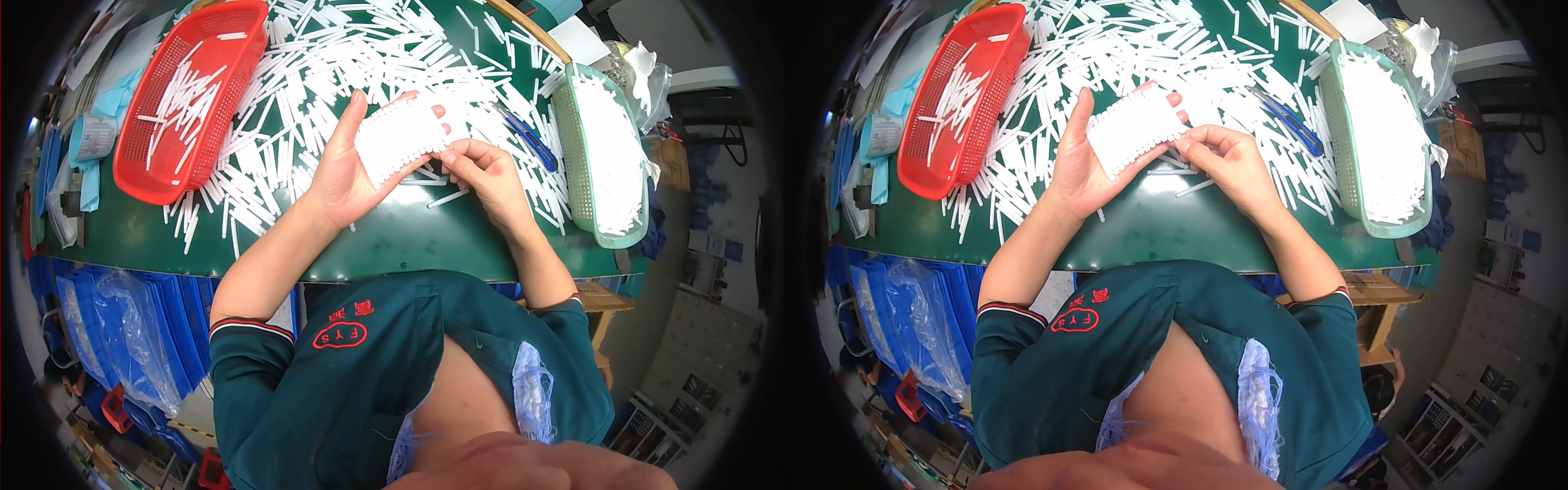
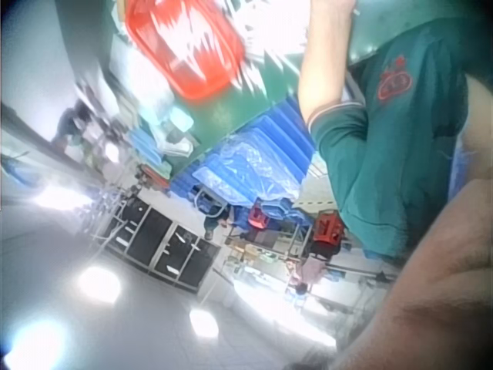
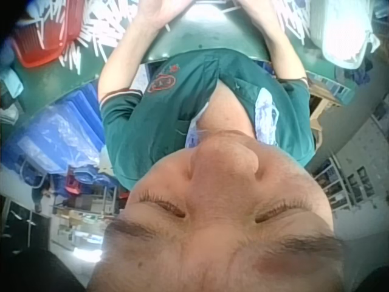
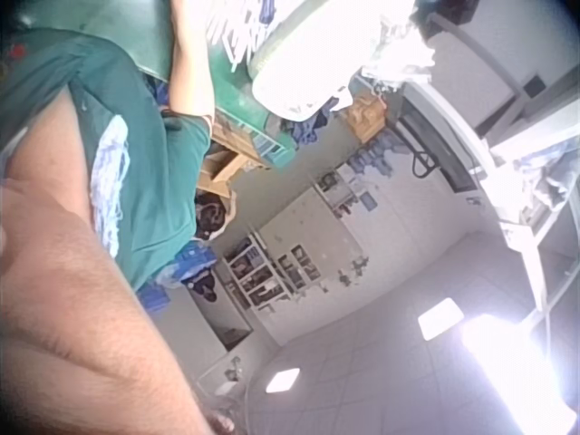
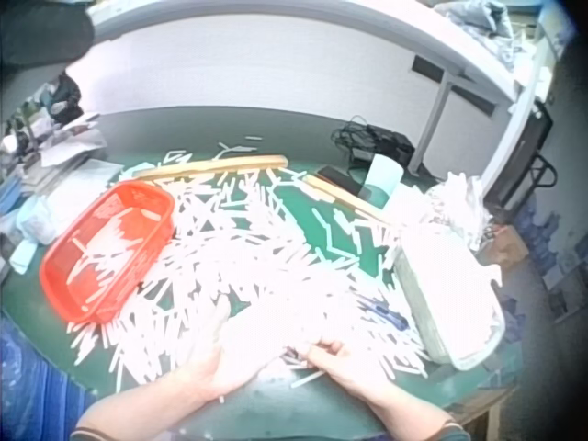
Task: The person sorts and aligns small white plastic components on a table by hand.
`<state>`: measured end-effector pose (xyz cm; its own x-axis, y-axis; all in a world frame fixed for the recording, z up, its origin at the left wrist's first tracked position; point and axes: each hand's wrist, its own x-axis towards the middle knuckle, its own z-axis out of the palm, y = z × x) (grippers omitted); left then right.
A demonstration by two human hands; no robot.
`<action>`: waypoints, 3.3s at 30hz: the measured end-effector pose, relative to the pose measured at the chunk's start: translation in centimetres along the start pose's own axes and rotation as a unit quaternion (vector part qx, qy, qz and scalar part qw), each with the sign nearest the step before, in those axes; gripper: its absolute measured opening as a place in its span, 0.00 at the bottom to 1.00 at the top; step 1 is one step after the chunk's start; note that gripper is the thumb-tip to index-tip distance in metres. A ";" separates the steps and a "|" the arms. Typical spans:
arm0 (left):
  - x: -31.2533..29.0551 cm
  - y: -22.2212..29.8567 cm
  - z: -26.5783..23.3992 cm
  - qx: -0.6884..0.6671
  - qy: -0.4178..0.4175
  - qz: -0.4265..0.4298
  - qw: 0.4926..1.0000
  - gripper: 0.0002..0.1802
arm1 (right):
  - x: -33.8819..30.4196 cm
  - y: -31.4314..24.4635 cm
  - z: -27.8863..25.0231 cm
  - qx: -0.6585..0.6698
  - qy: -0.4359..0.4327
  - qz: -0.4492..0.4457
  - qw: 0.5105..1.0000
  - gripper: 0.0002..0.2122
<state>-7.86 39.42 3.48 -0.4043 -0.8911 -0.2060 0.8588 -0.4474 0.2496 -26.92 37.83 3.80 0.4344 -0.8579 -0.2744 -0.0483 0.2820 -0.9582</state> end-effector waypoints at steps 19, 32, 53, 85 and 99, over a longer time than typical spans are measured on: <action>0.0 0.1 0.0 -0.017 0.012 0.001 1.000 0.36 | -0.1 0.0 0.2 -0.038 -0.003 -0.009 0.999 0.08; 0.0 0.7 -0.1 -0.058 -0.023 -0.025 0.998 0.38 | -1.0 -0.9 -1.2 -0.021 -0.038 -0.137 0.990 0.04; -0.3 -0.3 0.3 -0.043 -0.030 -0.004 0.999 0.37 | -0.2 0.7 0.3 -0.147 0.060 -0.193 0.968 0.24; 0.0 0.1 -0.4 -0.055 -0.033 -0.093 0.994 0.41 | 0.3 -1.1 -1.6 -0.305 -0.003 -0.349 0.886 0.47; 0.2 0.0 0.0 0.001 -0.092 -0.114 0.989 0.44 | -0.1 -1.4 -1.5 -0.396 -0.013 -0.347 0.850 0.41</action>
<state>-7.99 39.24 3.46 -0.6384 -0.7654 -0.0813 0.7378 -0.6386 0.2186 -28.23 36.88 5.00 0.6247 -0.6867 0.3717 -0.3575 -0.6748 -0.6457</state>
